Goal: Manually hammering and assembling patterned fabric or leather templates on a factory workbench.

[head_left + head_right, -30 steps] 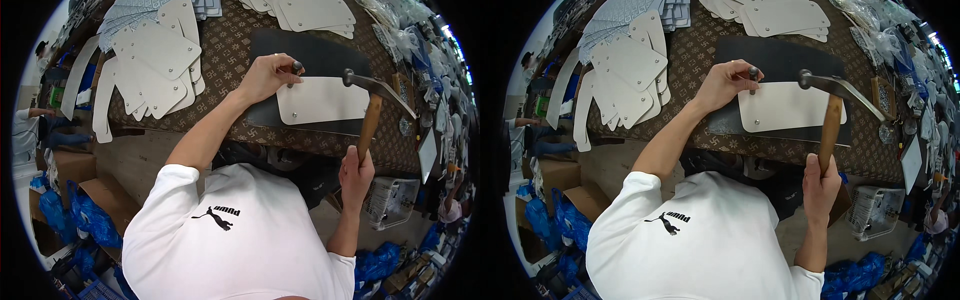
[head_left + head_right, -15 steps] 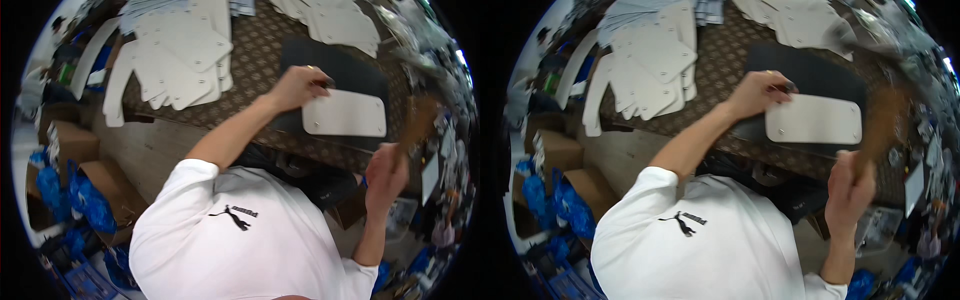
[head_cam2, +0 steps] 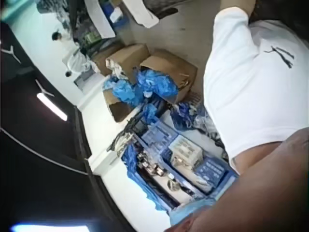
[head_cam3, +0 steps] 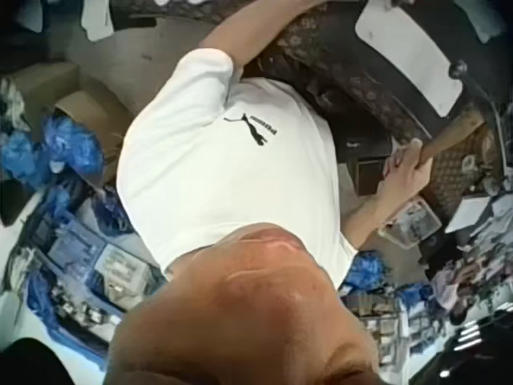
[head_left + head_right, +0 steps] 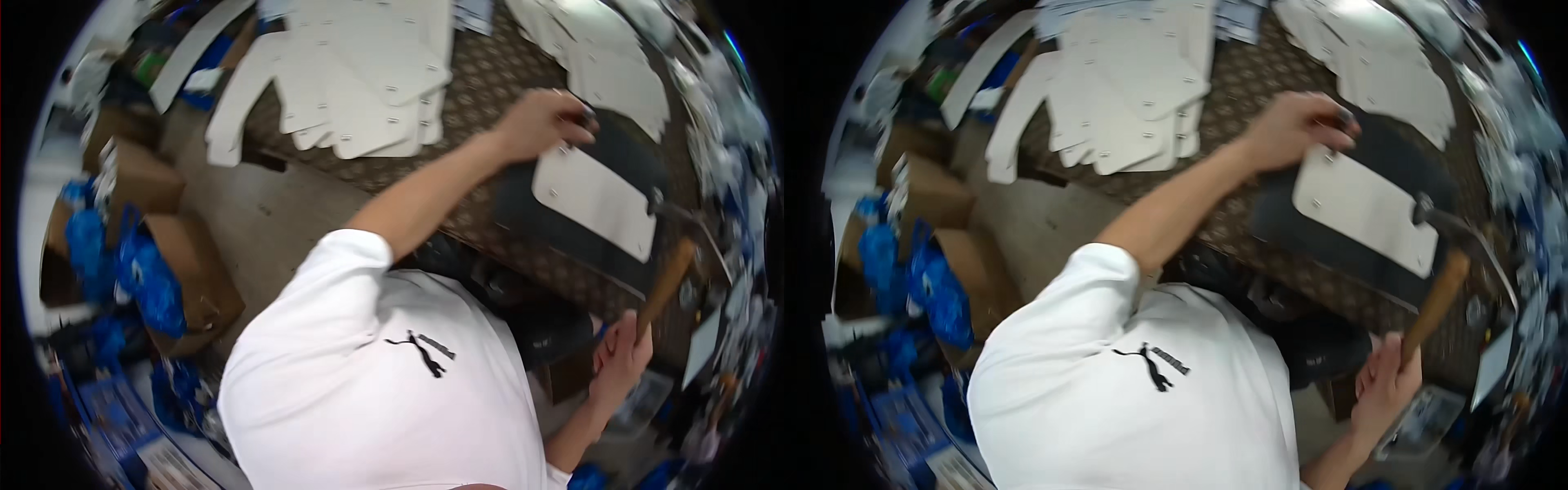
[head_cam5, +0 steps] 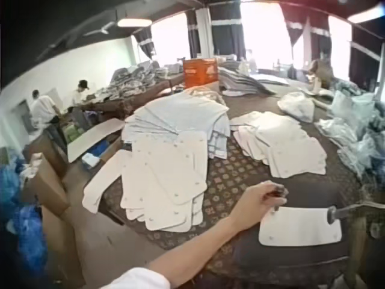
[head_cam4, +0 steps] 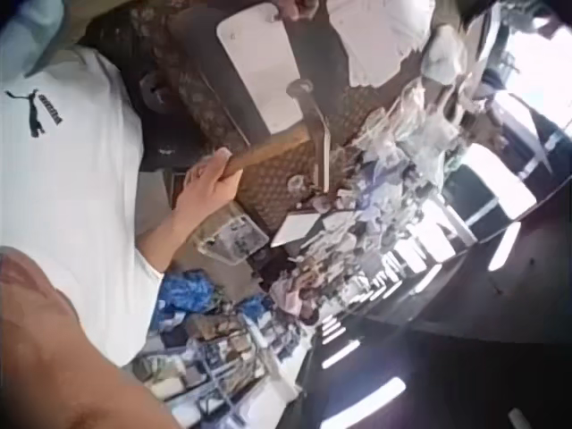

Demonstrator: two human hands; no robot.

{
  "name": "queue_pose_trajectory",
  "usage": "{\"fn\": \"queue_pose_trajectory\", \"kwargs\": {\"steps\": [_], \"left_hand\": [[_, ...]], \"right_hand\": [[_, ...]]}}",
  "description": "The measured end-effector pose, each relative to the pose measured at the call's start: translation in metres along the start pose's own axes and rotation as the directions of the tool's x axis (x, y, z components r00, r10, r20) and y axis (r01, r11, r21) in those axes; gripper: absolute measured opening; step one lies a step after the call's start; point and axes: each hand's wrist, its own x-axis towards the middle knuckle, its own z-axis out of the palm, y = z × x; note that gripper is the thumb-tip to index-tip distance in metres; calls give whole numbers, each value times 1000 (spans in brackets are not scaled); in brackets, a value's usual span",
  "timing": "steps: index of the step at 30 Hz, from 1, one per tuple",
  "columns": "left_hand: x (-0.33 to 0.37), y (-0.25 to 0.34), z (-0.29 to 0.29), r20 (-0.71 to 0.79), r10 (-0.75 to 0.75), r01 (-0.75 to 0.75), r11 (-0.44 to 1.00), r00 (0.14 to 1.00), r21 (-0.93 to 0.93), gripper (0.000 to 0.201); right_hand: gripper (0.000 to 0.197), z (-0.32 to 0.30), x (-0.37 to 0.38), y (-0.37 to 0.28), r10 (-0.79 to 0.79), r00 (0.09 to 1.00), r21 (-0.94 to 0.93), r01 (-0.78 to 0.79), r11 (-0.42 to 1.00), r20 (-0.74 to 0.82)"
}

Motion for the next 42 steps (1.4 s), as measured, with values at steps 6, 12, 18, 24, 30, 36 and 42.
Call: {"fn": "queue_pose_trajectory", "kwargs": {"steps": [6, 12, 18, 24, 30, 36, 42], "left_hand": [[-18, 14, 20, 249, -123, 161, 977, 961, -138, 13], [-33, 12, 31, 326, -210, 263, 956, 922, -127, 14], [-41, 15, 24, 296, -233, 266, 961, 926, -73, 14], [-41, 15, 29, 325, -239, 257, 966, 915, -13, 19], [-49, 3, 16, 289, -154, 155, 988, 945, 20, 20], [-38, 6, 30, 309, 49, -17, 994, 950, -107, 22], [-48, 18, 30, 353, -105, 93, 994, 930, 51, 23]], "right_hand": [[27, -15, -5, 9, 36, 999, 44, -35, 998, -18], [25, -9, -7, 13, 45, 999, 42, -44, 998, -17], [25, -6, -3, -8, -92, 995, 24, 91, 996, 44], [31, -42, -4, -81, -711, 700, 374, 643, 668, 67], [23, 23, 37, -9, -406, 870, -28, 430, 902, 280], [21, -18, 8, 0, 1, 1000, 68, -2, 998, 16], [43, -46, 18, 12, 31, 999, 87, -33, 996, 16]]}}
